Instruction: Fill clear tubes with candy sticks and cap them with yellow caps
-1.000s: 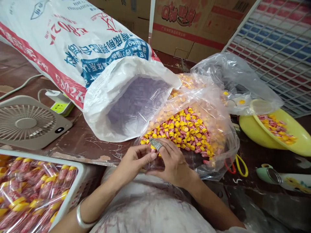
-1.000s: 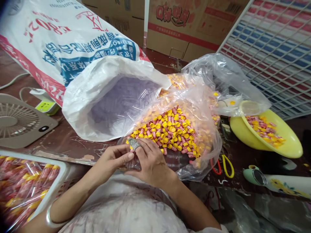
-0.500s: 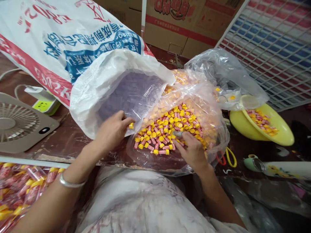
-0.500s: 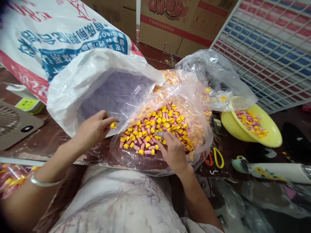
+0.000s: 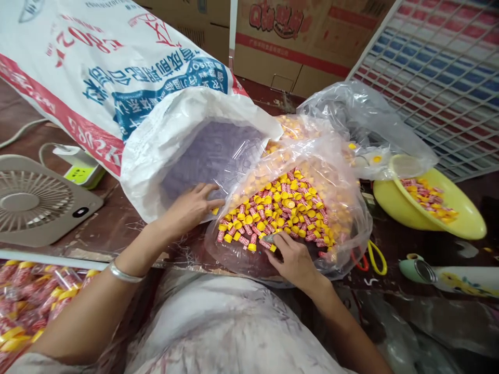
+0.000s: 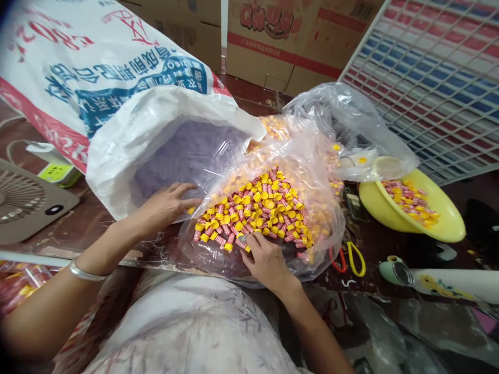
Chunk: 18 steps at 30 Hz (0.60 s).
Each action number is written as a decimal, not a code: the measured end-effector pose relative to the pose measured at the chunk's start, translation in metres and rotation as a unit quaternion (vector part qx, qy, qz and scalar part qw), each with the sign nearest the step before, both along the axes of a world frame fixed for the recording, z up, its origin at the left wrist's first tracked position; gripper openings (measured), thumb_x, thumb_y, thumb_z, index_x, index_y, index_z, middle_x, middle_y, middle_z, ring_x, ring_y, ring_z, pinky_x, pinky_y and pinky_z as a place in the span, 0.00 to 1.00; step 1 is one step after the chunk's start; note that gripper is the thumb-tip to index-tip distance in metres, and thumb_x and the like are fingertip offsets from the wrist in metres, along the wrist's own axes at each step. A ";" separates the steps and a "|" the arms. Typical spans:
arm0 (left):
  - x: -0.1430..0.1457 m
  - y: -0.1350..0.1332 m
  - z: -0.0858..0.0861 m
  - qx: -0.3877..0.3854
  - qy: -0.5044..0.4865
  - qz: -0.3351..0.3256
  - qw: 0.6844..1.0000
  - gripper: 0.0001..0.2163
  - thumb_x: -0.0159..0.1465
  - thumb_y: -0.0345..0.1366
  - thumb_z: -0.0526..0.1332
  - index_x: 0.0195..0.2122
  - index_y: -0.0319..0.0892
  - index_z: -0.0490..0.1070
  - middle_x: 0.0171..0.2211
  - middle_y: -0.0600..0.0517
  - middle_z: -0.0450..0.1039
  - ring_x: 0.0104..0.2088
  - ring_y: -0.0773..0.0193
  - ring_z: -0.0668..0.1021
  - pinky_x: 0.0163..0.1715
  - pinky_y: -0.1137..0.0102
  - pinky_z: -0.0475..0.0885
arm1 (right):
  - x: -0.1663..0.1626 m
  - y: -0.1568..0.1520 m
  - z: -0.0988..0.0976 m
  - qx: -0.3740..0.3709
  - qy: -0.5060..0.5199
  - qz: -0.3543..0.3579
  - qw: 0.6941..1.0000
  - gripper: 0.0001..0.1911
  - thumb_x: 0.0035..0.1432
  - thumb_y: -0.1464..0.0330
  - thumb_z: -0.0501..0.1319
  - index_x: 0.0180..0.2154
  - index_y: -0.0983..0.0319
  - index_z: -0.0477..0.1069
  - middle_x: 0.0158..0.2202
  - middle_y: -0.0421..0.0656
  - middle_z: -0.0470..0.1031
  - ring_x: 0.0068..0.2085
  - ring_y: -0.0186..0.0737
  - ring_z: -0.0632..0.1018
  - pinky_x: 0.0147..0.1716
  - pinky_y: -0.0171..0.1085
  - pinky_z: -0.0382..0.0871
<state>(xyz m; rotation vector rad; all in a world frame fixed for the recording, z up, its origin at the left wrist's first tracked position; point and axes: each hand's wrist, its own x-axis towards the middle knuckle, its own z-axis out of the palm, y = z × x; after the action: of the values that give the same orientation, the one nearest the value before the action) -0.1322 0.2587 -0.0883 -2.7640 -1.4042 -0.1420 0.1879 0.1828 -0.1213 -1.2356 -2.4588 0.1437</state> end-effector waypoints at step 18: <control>0.052 -0.104 0.034 -0.306 -0.478 0.120 0.814 0.13 0.68 0.45 0.61 0.47 0.43 0.74 0.40 0.53 0.78 0.40 0.63 0.77 0.40 0.73 0.70 | -0.055 0.018 0.068 -0.039 0.356 0.081 0.930 0.06 0.65 0.65 0.67 0.43 0.57 0.77 0.40 0.42 0.82 0.41 0.40 0.83 0.44 0.38 0.79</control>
<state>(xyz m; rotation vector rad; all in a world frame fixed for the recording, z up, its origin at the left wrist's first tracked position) -0.0801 0.1552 -0.0547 -3.0471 -2.3219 -1.5014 0.1333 0.2006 -0.0535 -0.8047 -1.9120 0.6233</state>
